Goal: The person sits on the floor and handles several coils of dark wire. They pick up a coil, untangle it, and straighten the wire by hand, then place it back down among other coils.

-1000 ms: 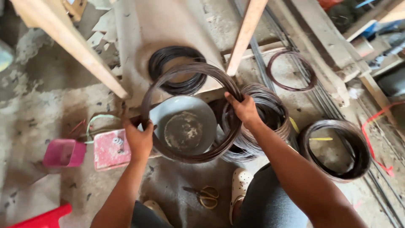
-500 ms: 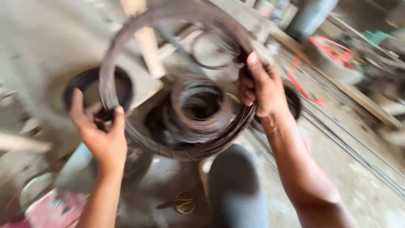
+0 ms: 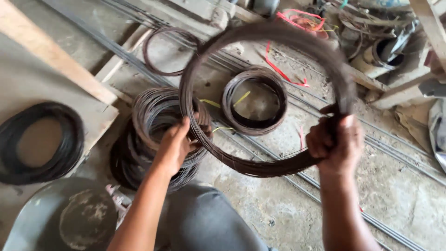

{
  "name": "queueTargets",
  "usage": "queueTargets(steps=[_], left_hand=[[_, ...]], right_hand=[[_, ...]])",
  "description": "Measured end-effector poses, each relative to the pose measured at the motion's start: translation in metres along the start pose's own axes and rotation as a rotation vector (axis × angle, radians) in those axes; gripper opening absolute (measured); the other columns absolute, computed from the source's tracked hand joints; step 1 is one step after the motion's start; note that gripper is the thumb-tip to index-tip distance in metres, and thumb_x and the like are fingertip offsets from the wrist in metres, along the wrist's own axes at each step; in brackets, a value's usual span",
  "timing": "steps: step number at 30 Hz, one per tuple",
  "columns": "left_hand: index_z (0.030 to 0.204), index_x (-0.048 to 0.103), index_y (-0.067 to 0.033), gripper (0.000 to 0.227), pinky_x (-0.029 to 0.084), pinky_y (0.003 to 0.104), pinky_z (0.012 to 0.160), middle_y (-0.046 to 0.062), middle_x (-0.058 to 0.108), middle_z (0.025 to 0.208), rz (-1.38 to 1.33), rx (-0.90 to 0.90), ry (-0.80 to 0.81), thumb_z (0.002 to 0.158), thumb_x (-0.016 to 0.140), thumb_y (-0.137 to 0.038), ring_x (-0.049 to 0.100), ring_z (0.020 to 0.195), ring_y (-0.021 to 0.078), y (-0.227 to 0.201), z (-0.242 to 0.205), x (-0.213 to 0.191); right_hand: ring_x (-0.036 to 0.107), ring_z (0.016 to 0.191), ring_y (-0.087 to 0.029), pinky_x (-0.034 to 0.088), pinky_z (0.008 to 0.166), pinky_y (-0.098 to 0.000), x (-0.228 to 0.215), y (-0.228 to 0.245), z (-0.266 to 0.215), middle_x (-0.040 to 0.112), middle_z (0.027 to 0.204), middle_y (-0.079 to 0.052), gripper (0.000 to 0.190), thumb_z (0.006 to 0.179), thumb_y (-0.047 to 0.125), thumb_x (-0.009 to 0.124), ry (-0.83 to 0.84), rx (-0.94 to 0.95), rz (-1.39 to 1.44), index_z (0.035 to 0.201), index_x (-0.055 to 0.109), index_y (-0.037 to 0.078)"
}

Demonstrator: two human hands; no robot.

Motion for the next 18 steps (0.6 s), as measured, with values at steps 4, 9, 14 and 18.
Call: queueTargets(steps=[4, 9, 14, 18], left_hand=[[0.14, 0.054, -0.0024, 0.078, 0.054, 0.055, 0.093, 0.027, 0.066, 0.132, 0.131, -0.058, -0.099, 0.089, 0.066, -0.06, 0.067, 0.116, 0.0394, 0.053, 0.037, -0.008], [0.149, 0.045, -0.0018, 0.087, 0.045, 0.05, 0.101, 0.026, 0.054, 0.14, 0.202, -0.262, -0.196, 0.089, 0.069, -0.06, 0.055, 0.124, 0.0393, 0.087, 0.07, -0.005], [0.137, 0.057, -0.0009, 0.07, 0.042, 0.062, 0.108, 0.026, 0.061, 0.132, 0.136, -0.167, -0.128, 0.094, 0.068, -0.055, 0.056, 0.127, 0.0448, 0.121, 0.13, -0.028], [0.135, 0.064, -0.0109, 0.051, 0.042, 0.059, 0.111, 0.017, 0.064, 0.134, 0.103, -0.071, -0.05, 0.097, 0.067, -0.045, 0.058, 0.128, 0.0365, 0.08, 0.147, 0.013]], right_hand=[[0.033, 0.03, -0.008, 0.035, 0.026, -0.0229, -0.076, -0.067, 0.001, 0.033, 0.05, 0.002, 0.043, 0.102, 0.042, 0.059, -0.142, 0.043, -0.021, 0.112, 0.061, -0.001], [0.03, 0.033, -0.008, 0.032, 0.027, -0.0236, -0.15, -0.146, 0.003, 0.028, 0.053, 0.005, 0.035, 0.107, 0.036, 0.056, -0.417, 0.231, 0.001, 0.104, 0.066, 0.003], [0.031, 0.034, -0.009, 0.032, 0.028, -0.0239, -0.193, -0.185, 0.029, 0.029, 0.055, 0.005, 0.037, 0.108, 0.037, 0.055, -0.499, 0.288, -0.032, 0.101, 0.066, 0.002], [0.031, 0.034, -0.008, 0.031, 0.029, -0.0219, -0.198, -0.182, 0.065, 0.031, 0.054, 0.004, 0.04, 0.106, 0.046, 0.056, -0.521, 0.308, -0.025, 0.1, 0.068, 0.008]])
Point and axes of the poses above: each hand's wrist, its own z-axis towards the middle knuckle, its own x-axis out of the palm, y = z × x, the point moved 4 cm from there along z, towards the middle knuckle
